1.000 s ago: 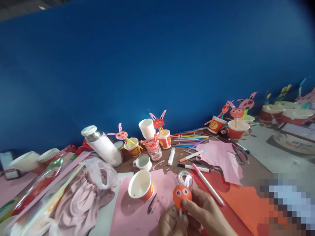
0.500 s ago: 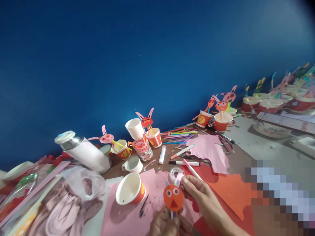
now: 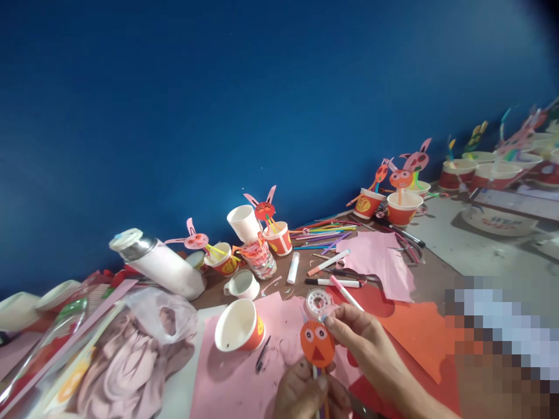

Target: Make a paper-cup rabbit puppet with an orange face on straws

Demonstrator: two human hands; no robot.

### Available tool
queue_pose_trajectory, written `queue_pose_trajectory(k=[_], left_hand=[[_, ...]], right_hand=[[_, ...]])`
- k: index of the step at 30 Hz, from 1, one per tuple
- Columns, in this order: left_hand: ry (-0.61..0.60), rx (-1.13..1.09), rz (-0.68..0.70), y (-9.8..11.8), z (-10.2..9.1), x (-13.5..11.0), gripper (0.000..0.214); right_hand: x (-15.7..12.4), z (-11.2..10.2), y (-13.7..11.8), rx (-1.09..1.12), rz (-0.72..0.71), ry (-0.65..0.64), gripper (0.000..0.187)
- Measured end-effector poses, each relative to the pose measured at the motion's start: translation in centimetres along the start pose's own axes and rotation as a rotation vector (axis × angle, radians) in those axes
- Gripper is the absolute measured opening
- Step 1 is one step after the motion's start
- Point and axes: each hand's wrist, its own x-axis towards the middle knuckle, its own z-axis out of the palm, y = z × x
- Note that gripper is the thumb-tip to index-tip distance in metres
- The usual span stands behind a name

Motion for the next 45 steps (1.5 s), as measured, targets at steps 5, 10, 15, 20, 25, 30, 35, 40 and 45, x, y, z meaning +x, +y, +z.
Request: queue_pose_trajectory(k=[5,10,15,20,25,30,35,40,45], left_hand=[[0.004,0.0,0.037,0.2,0.2,-0.2,0.027],[0.017,-0.008,0.058,0.5,1.0,-0.4,0.028],[-0.012,-0.037,0.033,0.7,1.2,-0.4,0.029],[-0.005,-0.041,0.06,0.8,1.3,-0.5,0.028],[0.022,-0.041,0.066,0.9,1.7,-0.6,0.03],[0.005,-0.035,0.073,1.0,1.9,-0.8,0.03],[0.053,-0.027,0.057,0.8,2.1,-0.7,0.032],[0.096,-0.039,0.065,0.7,2.2,-0.7,0.034],[0.088,-0.025,0.08,1.2,2.3,-0.8,0.033]], right_hand=[[-0.2,0.1,0.1,0.006,-0.018,-0.026,0.032],[-0.3,0.1,-0.1,-0.033,0.003,0.015,0.031],[-0.4,0.1,-0.1,-0.087,-0.021,0.034,0.033],[-0.4,0.2,-0.2,-0.034,-0.017,0.011,0.029],[-0.3,-0.2,0.3,-0.048,0.008,0.02,0.03],[-0.5,-0.1,0.1,-0.043,0.048,-0.003,0.031],[-0.7,0.4,-0.5,-0.025,0.009,-0.021,0.032],[-0.6,0.1,-0.2,-0.073,-0.025,-0.016,0.032],[-0.5,-0.2,0.4,-0.135,-0.013,-0.029,0.031]])
